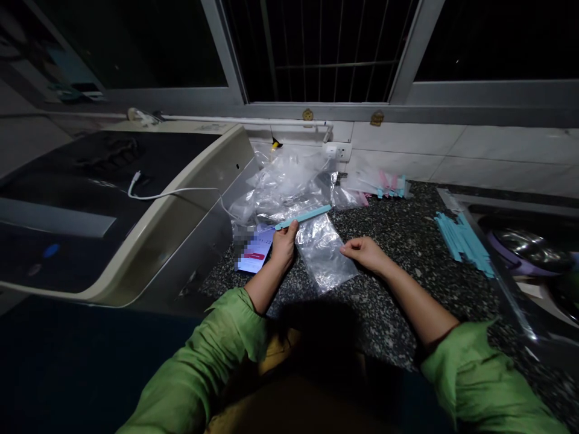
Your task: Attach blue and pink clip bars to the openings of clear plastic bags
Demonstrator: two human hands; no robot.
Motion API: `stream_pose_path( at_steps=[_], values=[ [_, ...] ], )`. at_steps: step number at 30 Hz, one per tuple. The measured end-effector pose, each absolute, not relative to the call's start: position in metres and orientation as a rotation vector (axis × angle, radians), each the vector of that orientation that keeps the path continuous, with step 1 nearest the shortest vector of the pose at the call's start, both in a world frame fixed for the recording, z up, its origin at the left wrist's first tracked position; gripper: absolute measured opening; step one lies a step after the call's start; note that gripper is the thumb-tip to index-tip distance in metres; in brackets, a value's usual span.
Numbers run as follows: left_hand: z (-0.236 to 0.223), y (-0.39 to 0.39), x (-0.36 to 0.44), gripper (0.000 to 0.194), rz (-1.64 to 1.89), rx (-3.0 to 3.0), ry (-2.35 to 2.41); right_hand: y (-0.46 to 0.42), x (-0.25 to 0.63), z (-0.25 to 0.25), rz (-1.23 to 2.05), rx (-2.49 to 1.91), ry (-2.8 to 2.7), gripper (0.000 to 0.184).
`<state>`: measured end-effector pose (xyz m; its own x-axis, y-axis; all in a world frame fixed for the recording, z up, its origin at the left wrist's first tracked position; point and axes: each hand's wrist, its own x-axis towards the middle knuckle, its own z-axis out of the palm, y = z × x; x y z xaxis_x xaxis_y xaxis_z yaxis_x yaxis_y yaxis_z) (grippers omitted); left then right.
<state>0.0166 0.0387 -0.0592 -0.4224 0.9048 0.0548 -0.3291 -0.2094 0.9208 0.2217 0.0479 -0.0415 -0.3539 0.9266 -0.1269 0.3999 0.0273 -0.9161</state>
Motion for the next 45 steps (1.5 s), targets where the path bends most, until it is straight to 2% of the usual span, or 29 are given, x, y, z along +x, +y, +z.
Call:
stream_pose_path(
  at_steps=[7,20,22,26,30,34,39,45],
  values=[
    [-0.058,0.038,0.016,0.036,1.774,0.766,1.138,0.047,0.222,-0.04,1.257,-1.334,-1.825,0.047],
    [-0.056,0.036,0.018,0.033,1.762,0.786,1.204,0.038,0.238,-0.029,1.5,-1.297,-2.092,0.043],
    [-0.057,0.035,0.019,0.036,1.714,0.801,1.183,0.039,0.237,-0.031,1.363,-1.3,-2.055,0.042],
    [-0.057,0.032,0.024,0.041,1.509,0.866,1.102,0.042,0.239,-0.037,0.774,-1.266,-1.857,0.038],
    [-0.057,0.029,0.028,0.041,1.404,0.966,1.027,0.043,0.241,-0.042,0.33,-1.149,-1.956,0.032],
    [-0.058,0.028,0.028,0.042,1.323,1.049,1.022,0.044,0.241,-0.047,0.121,-1.038,-2.122,0.022],
    [-0.062,0.028,0.03,0.047,1.252,1.067,1.007,0.048,0.242,-0.051,-0.101,-1.006,-2.228,0.02],
    [-0.068,0.03,0.037,0.041,1.199,0.927,0.912,0.062,0.253,-0.055,-0.283,-1.0,-2.219,0.018]
  ],
)
